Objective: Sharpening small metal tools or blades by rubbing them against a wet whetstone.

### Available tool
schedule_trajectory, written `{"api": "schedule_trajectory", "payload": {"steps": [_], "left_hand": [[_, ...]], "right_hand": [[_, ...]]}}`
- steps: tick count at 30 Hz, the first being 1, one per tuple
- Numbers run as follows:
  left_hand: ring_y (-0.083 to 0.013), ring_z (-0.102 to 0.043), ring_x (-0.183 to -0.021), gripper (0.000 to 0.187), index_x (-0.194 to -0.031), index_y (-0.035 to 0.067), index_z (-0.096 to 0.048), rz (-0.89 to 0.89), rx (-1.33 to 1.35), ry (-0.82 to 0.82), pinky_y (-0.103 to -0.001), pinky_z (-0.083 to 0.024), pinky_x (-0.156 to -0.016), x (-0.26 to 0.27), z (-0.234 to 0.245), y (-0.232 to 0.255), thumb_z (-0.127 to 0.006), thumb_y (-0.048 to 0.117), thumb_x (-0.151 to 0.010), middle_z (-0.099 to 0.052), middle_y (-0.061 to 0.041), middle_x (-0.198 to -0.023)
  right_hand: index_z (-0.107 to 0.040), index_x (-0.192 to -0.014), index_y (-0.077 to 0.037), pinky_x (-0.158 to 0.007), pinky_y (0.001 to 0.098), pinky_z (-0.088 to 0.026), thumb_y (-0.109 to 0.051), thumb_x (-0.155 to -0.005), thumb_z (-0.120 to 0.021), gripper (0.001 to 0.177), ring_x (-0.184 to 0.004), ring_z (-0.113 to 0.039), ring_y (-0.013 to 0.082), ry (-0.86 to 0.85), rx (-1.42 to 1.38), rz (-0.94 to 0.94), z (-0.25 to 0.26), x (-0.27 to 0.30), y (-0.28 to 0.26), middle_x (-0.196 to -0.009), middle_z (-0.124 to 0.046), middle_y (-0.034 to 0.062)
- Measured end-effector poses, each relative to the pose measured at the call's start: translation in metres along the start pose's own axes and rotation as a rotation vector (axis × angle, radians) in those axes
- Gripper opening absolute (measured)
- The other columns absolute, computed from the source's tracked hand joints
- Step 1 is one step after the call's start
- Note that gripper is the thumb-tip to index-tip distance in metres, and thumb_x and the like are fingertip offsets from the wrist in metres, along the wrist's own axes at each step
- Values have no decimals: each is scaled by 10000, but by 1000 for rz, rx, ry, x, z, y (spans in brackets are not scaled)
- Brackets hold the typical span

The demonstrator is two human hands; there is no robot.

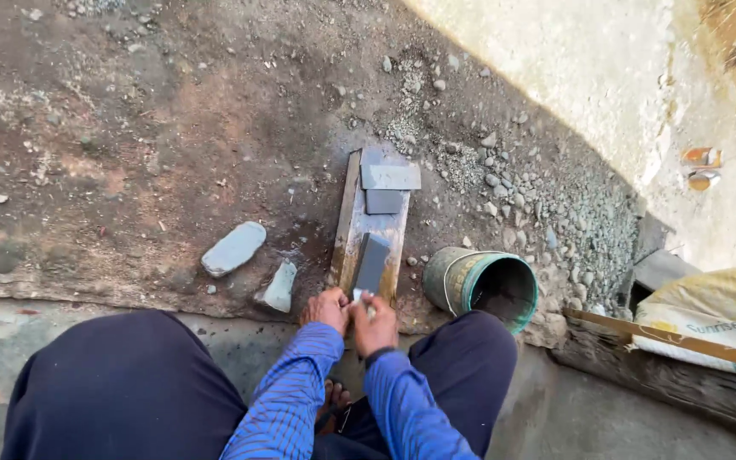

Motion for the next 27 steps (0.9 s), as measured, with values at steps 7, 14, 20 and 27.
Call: {"api": "schedule_trajectory", "payload": {"steps": [7, 14, 20, 27], "left_hand": [[-403, -700, -872, 284, -842, 117, -706, 35, 31, -38, -511, -557, -769, 11, 16, 14, -844, 355, -775, -734, -173, -884], [-388, -717, -885, 299, -825, 133, -730, 50, 25, -26, -500, -558, -782, 7, 15, 15, -864, 379, -721, -745, -154, -903], [-418, -694, -881, 325, -828, 150, -744, 38, 8, -1, -518, -546, -773, -1, 5, 1, -843, 456, -778, -734, -174, -877], [-417, -696, -886, 311, -821, 133, -722, -1, 3, 13, -532, -544, -765, 2, 12, 5, -832, 416, -754, -735, -181, -880]], "right_hand": [[-714, -1095, -11, -793, 392, -586, -263, -913, -690, 311, -860, -757, 266, 18, -90, 4, 11, -32, -32, -960, -769, 204], [-707, -1070, -31, -765, 426, -577, -302, -864, -711, 341, -839, -735, 323, 51, -31, -98, 17, -77, -33, -937, -760, 219], [-712, -997, -17, -805, 448, -536, -337, -1046, -624, 335, -897, -702, 363, -23, 114, -1, -1, -30, -2, -947, -729, 230], [-723, -1030, -18, -804, 415, -568, -238, -864, -736, 276, -876, -742, 298, 70, -53, 35, 2, -33, -9, -933, -757, 213]]}}
Point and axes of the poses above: each hand's wrist, its own x-axis away from the middle knuckle, its own z-axis out of the back of the hand, y = z × x, the point moved 8 cm from there along -x, towards the middle knuckle
